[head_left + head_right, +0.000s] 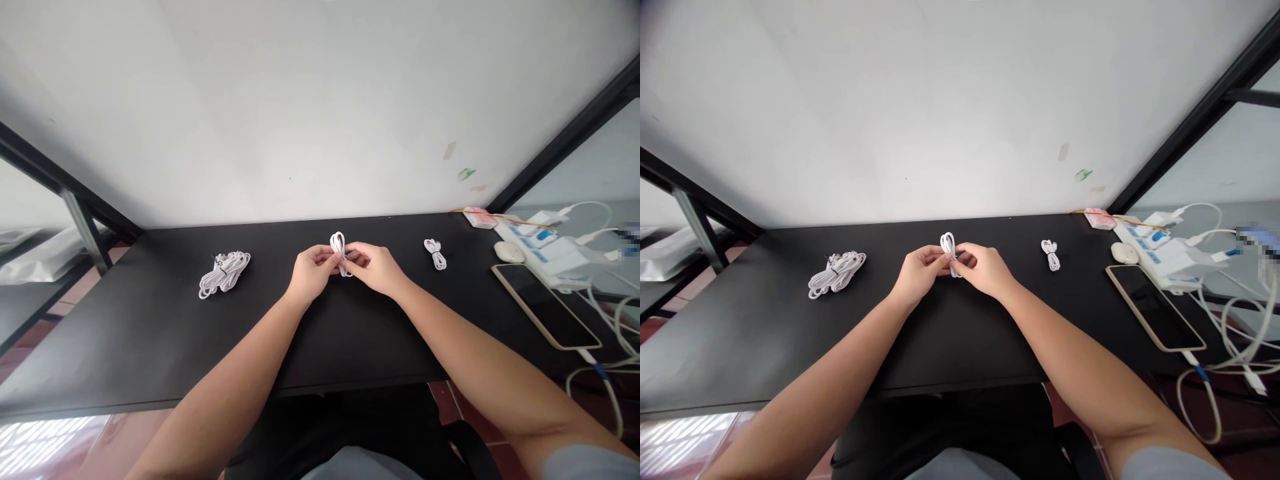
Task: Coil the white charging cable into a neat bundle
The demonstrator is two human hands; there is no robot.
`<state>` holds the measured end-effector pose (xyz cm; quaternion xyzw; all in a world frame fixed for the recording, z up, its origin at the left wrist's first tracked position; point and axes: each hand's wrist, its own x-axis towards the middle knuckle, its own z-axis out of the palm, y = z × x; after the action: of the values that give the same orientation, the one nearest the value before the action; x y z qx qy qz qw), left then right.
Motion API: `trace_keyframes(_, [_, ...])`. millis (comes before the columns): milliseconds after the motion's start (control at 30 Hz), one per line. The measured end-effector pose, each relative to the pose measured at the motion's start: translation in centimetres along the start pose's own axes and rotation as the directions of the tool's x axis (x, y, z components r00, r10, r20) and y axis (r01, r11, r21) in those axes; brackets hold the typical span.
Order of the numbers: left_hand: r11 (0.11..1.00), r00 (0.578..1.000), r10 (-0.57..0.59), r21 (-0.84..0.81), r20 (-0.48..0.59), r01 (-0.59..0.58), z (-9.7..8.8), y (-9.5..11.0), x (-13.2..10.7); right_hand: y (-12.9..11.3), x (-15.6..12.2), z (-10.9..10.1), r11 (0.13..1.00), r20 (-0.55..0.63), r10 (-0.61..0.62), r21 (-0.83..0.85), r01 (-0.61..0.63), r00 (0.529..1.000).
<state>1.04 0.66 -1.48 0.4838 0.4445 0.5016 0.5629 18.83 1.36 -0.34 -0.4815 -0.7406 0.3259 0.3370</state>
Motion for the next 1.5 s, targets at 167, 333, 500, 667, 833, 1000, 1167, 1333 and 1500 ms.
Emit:
trace_keyframes(167, [0.999, 1.0, -0.007, 0.039, -0.001, 0.007, 0.1, -0.4, 0.2, 0.0, 0.0, 0.2, 0.998, -0.045, -0.023, -0.065, 0.02, 0.999])
trace_keyframes(333, [0.981, 0.999, 0.034, 0.193, 0.015, -0.036, -0.2, -0.8, 0.4, -0.7, 0.4, -0.9, 0.993, -0.071, -0.016, -0.12, 0.007, 0.997])
trace_keyframes(500, [0.949, 0.999, 0.046, 0.312, 0.008, -0.046, -0.7, -1.3, 0.8, 0.0, 0.5, -4.6, 0.942, -0.15, 0.102, -0.303, -0.144, 0.983])
trace_keyframes(667, [0.942, 0.999, 0.035, 0.334, 0.008, -0.036, -1.0, -1.8, 1.1, 2.7, -1.4, -8.0, 0.813, -0.218, 0.256, -0.478, -0.331, 0.942])
trace_keyframes(833, [0.939, 0.999, 0.047, 0.34, 0.014, -0.049, -1.0, -2.0, 1.2, 4.4, -3.2, -9.6, 0.601, -0.316, 0.302, -0.669, -0.437, 0.899])
trace_keyframes(1000, [0.943, 0.999, 0.04, 0.33, 0.015, -0.043, -1.0, -2.0, 1.3, 5.0, -3.5, -10.2, 0.413, -0.383, 0.328, -0.764, -0.496, 0.864])
trace_keyframes(1167, [0.942, 0.999, 0.049, 0.331, 0.018, -0.052, -1.1, -1.9, 1.3, 5.3, -3.8, -10.8, 0.3, -0.405, 0.328, -0.812, -0.501, 0.853])
trace_keyframes(1333, [0.929, 0.998, 0.066, 0.364, 0.012, -0.065, -1.1, -2.0, 1.4, 4.3, -3.9, -9.8, 0.399, -0.414, 0.064, -0.823, -0.404, 0.908])
trace_keyframes(1500, [0.885, 0.991, 0.132, 0.453, -0.01, -0.113, -1.4, -1.7, 1.3, 1.5, -1.9, -5.7, 0.687, -0.218, -0.165, -0.725, -0.047, 0.962])
